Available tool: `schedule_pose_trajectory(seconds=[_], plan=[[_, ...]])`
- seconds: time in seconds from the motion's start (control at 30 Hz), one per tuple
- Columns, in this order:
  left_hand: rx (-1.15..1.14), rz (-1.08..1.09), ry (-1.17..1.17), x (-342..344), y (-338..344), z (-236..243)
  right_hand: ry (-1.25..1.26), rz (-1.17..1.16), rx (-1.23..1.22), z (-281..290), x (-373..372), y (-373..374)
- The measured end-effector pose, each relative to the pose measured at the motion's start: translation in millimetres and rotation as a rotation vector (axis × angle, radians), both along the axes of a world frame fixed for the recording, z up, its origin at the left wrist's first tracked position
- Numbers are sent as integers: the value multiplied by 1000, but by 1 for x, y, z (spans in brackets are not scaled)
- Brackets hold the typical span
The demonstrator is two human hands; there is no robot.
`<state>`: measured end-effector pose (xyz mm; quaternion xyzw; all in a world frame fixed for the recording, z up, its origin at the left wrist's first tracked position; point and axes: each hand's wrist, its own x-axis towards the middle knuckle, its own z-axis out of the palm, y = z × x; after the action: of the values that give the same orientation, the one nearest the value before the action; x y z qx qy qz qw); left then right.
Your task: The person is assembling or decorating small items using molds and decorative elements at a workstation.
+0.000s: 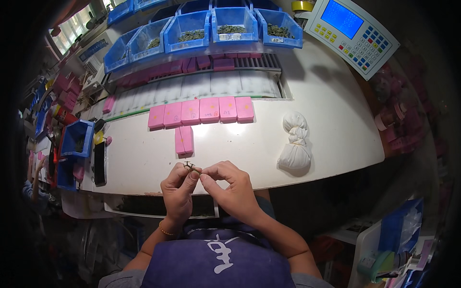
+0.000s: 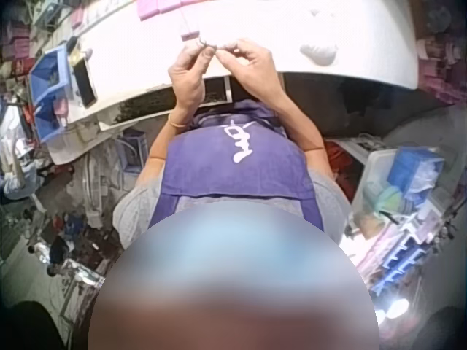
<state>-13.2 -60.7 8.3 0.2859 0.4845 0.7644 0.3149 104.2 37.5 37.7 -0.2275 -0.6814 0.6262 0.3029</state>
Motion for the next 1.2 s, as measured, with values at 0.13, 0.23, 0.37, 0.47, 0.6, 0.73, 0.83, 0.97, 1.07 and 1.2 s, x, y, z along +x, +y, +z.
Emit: schedule_pose_trajectory(seconds=[0.13, 0.23, 0.37, 0.47, 0.6, 0.73, 0.83, 0.97, 1.07, 1.2], plan=[[-15, 15, 56, 0, -2, -2, 2, -18, 66, 0, -1, 1], [-26, 14, 100, 2, -1, -1, 19, -43, 119, -4, 0, 2], [-81, 53, 161, 6, 2, 4, 70, -49, 79, -10, -2, 3], [-139, 60, 155, 7, 2, 4, 107, -61, 93, -10, -5, 3], [-104, 76, 149, 7, 5, 6, 117, -107, 206, -12, -10, 1], [-107, 120, 194, 9, 9, 6, 74, -120, 247, -12, -13, 1], [-95, 145, 181, 10, 11, 5, 54, -124, 233, -14, -15, 0], [-93, 182, 207, 9, 13, 1, 96, -104, 27, -26, -15, -2], [-97, 233, 221, 6, 14, 0, 55, -75, -215, -21, -13, -9], [-157, 292, 363, 1, 12, 3, -85, -78, -300, -25, 1, -17]])
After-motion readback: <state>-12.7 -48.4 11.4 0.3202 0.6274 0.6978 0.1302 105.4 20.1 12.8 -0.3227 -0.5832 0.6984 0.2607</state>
